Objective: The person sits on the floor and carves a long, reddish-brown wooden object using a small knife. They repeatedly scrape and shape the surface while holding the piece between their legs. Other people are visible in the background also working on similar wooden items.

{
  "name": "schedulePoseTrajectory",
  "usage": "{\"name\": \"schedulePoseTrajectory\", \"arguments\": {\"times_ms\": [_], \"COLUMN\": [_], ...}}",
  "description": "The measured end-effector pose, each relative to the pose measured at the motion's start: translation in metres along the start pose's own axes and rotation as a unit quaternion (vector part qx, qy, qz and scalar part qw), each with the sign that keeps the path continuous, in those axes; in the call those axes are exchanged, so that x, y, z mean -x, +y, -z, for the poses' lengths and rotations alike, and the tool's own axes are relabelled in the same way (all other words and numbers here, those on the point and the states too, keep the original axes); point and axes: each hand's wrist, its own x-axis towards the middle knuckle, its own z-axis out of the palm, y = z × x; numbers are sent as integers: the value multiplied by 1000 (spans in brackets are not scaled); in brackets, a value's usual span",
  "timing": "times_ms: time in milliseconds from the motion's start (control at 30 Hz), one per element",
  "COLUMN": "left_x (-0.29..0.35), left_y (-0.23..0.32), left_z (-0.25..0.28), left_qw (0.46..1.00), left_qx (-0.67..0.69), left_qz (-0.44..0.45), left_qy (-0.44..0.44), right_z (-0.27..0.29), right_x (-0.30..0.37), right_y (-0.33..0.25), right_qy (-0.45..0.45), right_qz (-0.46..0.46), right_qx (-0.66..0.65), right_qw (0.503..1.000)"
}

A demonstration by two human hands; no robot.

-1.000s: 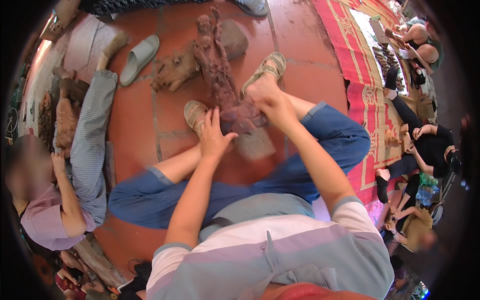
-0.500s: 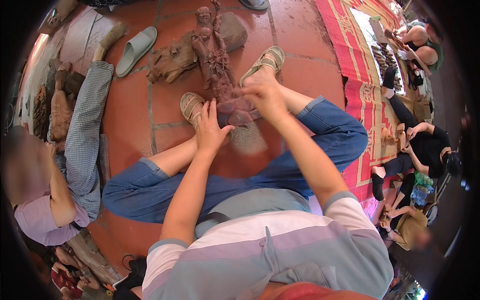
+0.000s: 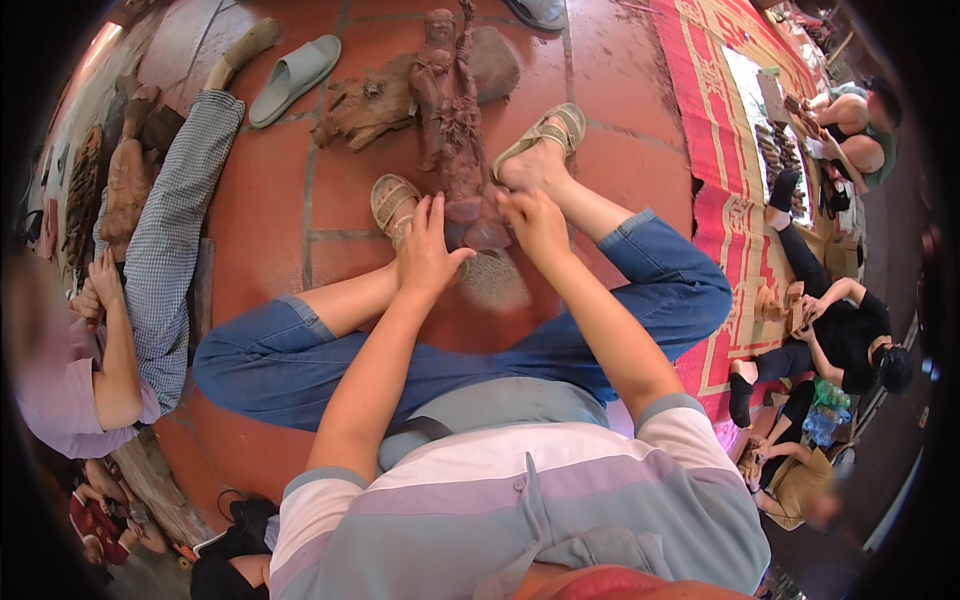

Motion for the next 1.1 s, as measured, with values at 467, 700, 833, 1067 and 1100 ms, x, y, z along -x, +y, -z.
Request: {"name": "schedulePoseTrajectory", "arguments": {"times_ms": [467, 700, 833, 1067, 1100], "left_x": [1, 2, 0, 1, -2], "left_y": [-4, -7, -7, -10, -9], "left_z": [-3, -10, -11, -12, -8], "left_qw": [1000, 1000, 999, 999, 999], "left_qx": [-9, -14, -18, -12, -14], "left_qz": [-4, -11, -20, -23, -12], "left_qy": [14, 21, 36, 39, 34], "right_z": [-44, -39, -19, -26, -27], "right_x": [40, 50, 38, 15, 28], "right_y": [18, 12, -3, -7, -8], "right_qy": [67, 58, 57, 46, 40], "right_qz": [-197, -218, -343, -312, -302], "right_qx": [-171, -185, -372, -334, -338], "right_qw": [963, 957, 861, 888, 891]}}
